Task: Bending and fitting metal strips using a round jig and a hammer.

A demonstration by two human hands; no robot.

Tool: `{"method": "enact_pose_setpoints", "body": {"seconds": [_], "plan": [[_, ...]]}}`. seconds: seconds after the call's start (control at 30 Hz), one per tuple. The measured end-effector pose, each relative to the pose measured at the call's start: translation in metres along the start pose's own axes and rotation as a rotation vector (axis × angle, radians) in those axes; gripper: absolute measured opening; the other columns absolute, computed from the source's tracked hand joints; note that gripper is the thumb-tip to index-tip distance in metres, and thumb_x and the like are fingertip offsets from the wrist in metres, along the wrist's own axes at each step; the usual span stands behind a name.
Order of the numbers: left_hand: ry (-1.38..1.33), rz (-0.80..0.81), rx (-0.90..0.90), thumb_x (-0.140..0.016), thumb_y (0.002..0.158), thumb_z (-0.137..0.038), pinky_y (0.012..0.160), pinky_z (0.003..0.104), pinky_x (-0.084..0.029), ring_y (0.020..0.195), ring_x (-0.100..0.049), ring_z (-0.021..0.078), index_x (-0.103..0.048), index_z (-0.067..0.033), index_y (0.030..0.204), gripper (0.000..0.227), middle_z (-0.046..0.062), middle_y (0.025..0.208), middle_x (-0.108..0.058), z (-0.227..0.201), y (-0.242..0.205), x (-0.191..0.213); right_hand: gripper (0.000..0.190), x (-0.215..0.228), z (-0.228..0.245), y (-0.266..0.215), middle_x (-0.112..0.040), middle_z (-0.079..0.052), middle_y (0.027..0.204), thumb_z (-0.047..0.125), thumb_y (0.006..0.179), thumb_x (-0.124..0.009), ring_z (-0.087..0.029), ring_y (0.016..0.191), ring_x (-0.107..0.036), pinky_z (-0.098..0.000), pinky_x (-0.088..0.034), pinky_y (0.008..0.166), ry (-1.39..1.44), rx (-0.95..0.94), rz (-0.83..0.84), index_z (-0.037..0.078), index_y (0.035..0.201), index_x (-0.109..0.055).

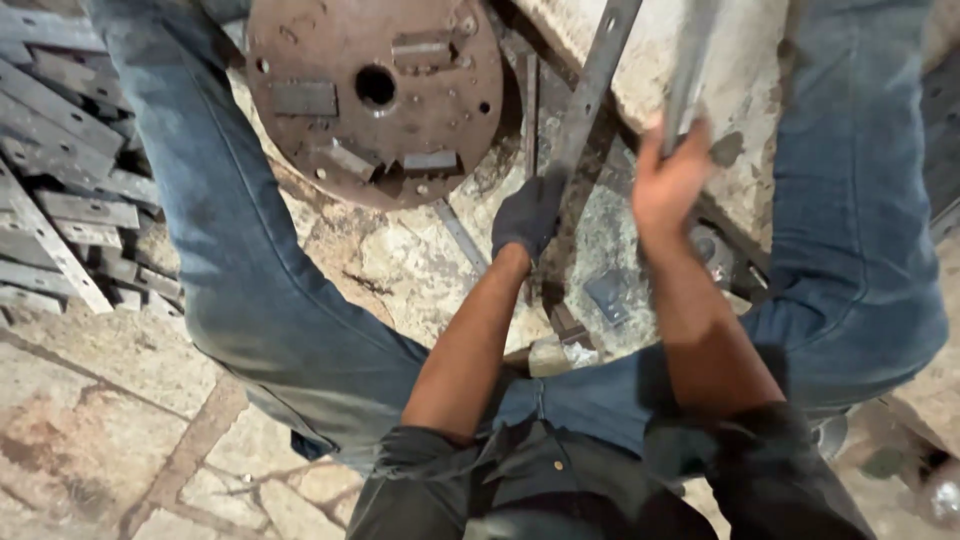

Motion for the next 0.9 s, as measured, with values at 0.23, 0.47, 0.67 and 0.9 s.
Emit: {"method": "enact_pose_setpoints", "body": {"seconds": [0.23,0.47,0.67,0.9], "plan": [[-0.024,0.021,-0.025,-0.040,0.094,-0.065,0.077,0.044,-0.055,0.078,-0.076,0.0309,-0.072,-0.0135,0.109,0.062,0.014,0.076,-0.076,0.009,-0.005,-0.001,0.040,-0.003,-0.007,-0.004,-0.064,-0.022,0.074,0.039,0.104,-0.070,-0.037,0.067,-0.066,-0.0484,-0.049,0.064,-0.154,-0.237,0.173,-0.001,0.100,-0.065],[-0.062,0.218,-0.154,-0.047,0.098,-0.061,0.075,0.040,-0.057,0.073,-0.075,0.0247,-0.075,-0.0014,0.102,0.066,0.014,0.082,-0.076,0.058,0.031,-0.027,0.037,0.006,-0.061,0.009,-0.071,-0.014,0.083,0.032,0.090,-0.086,-0.037,0.075,-0.069,-0.0503,-0.052,0.069,-0.244,-0.238,-0.112,0.005,0.098,-0.063],[-0.279,0.510,-0.124,-0.064,0.096,-0.052,0.064,0.037,-0.058,0.068,-0.068,0.0216,-0.073,0.0046,0.106,0.058,0.017,0.086,-0.072,0.064,0.023,-0.040,0.033,0.013,-0.072,-0.007,-0.069,-0.014,0.106,0.021,0.089,-0.082,-0.037,0.096,-0.068,-0.0503,-0.051,0.081,-0.473,-0.330,-0.162,0.010,0.111,-0.060],[-0.138,0.570,-0.273,-0.065,0.092,-0.055,0.068,0.034,-0.060,0.072,-0.073,0.0184,-0.075,0.0018,0.108,0.060,0.012,0.088,-0.077,0.003,-0.017,-0.010,0.064,-0.028,0.015,-0.013,-0.058,-0.025,0.124,0.030,0.094,-0.085,-0.040,0.102,-0.066,-0.0486,-0.053,0.086,-0.014,-0.029,0.193,-0.002,0.137,-0.049]]}}
Point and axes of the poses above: each hand's wrist, its own y-axis towards the middle knuckle, its own x-axis out of the back of the hand, z = x × y, the point moved 2 cm from there along y, towards the middle knuckle
